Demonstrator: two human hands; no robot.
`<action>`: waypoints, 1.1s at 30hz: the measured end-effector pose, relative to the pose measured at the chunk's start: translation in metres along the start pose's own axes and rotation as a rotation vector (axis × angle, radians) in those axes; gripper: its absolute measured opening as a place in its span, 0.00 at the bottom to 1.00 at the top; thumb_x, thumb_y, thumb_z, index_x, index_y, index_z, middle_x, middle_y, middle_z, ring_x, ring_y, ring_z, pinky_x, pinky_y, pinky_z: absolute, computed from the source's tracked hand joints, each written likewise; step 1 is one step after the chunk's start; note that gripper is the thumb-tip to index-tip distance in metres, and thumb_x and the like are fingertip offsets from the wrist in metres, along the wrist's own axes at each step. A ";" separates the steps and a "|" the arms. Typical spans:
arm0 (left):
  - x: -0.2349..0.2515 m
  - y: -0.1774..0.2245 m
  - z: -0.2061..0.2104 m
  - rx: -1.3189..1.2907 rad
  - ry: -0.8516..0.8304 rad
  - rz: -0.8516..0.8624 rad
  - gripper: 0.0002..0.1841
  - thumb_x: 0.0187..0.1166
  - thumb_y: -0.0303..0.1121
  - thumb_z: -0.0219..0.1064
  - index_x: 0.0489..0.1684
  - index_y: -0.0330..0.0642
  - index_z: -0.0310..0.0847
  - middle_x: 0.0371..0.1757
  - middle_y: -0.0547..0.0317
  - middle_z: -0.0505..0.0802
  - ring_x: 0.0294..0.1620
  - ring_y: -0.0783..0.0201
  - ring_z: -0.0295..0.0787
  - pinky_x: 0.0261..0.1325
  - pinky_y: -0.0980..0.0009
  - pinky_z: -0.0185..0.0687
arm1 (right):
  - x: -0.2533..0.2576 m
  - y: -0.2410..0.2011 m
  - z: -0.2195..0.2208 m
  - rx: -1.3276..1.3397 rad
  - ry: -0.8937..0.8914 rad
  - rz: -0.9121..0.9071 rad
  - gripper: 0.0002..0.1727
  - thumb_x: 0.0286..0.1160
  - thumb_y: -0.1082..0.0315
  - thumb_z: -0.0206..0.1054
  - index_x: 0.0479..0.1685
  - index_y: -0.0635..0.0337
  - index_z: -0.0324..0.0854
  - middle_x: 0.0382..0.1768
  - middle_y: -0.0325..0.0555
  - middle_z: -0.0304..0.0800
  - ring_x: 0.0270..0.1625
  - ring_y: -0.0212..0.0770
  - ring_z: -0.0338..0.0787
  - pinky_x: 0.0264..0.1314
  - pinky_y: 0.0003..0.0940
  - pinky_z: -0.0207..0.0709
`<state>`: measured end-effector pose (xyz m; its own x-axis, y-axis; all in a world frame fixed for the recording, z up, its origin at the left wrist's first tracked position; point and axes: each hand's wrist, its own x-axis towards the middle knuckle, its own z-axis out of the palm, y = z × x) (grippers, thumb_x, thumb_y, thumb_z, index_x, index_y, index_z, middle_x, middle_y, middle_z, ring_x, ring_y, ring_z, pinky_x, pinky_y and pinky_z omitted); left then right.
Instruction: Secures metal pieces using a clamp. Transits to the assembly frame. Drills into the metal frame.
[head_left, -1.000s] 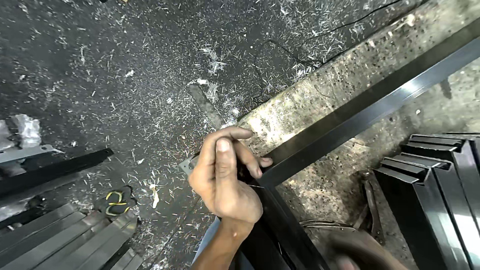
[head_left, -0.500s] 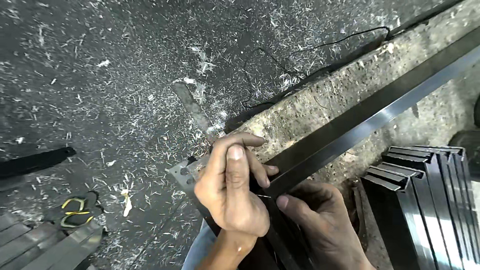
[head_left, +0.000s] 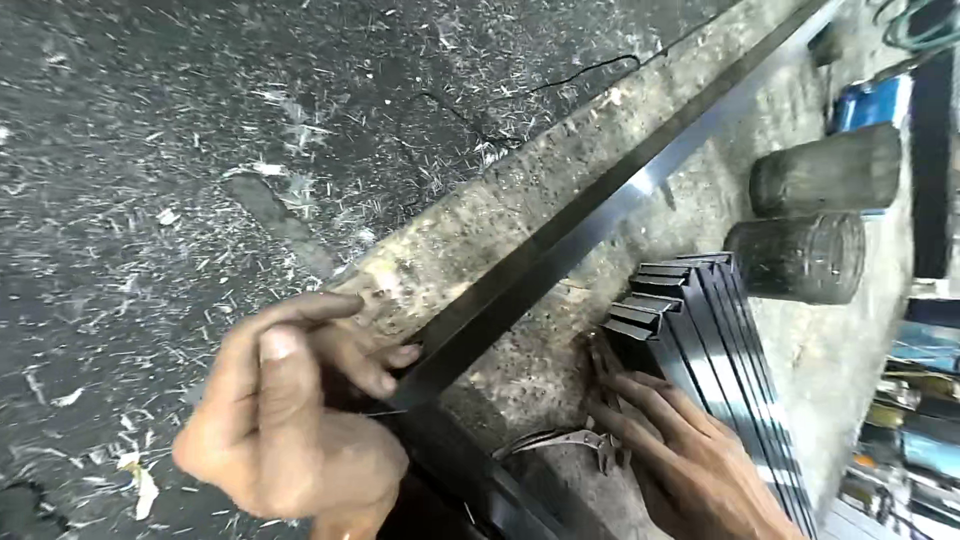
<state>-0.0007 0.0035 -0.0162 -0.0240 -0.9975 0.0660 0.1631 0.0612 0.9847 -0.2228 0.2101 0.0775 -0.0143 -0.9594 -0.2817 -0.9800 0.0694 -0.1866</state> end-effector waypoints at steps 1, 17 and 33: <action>0.000 0.001 0.000 0.018 0.005 -0.007 0.20 0.92 0.33 0.40 0.47 0.41 0.83 0.18 0.76 0.84 0.16 0.72 0.82 0.25 0.70 0.89 | -0.011 0.002 0.000 -0.021 -0.095 0.010 0.23 0.78 0.66 0.58 0.72 0.38 0.81 0.78 0.52 0.79 0.79 0.54 0.80 0.73 0.49 0.80; 0.000 -0.009 -0.011 0.000 -0.022 -0.075 0.20 0.93 0.33 0.35 0.52 0.36 0.77 0.18 0.72 0.79 0.17 0.68 0.82 0.26 0.69 0.89 | -0.046 -0.011 0.044 -0.188 0.107 0.250 0.25 0.75 0.73 0.59 0.73 0.52 0.82 0.65 0.52 0.88 0.67 0.55 0.86 0.66 0.46 0.83; 0.006 -0.001 -0.005 0.038 -0.045 -0.064 0.21 0.92 0.31 0.30 0.48 0.41 0.74 0.14 0.77 0.78 0.14 0.73 0.81 0.23 0.76 0.85 | -0.030 -0.086 0.054 1.011 0.352 1.397 0.11 0.52 0.73 0.83 0.32 0.61 0.85 0.20 0.42 0.92 0.20 0.38 0.91 0.23 0.36 0.87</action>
<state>0.0043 -0.0028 -0.0175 -0.0779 -0.9969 0.0093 0.1219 -0.0003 0.9925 -0.1272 0.2474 0.0515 -0.8321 -0.0382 -0.5533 0.2959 0.8132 -0.5011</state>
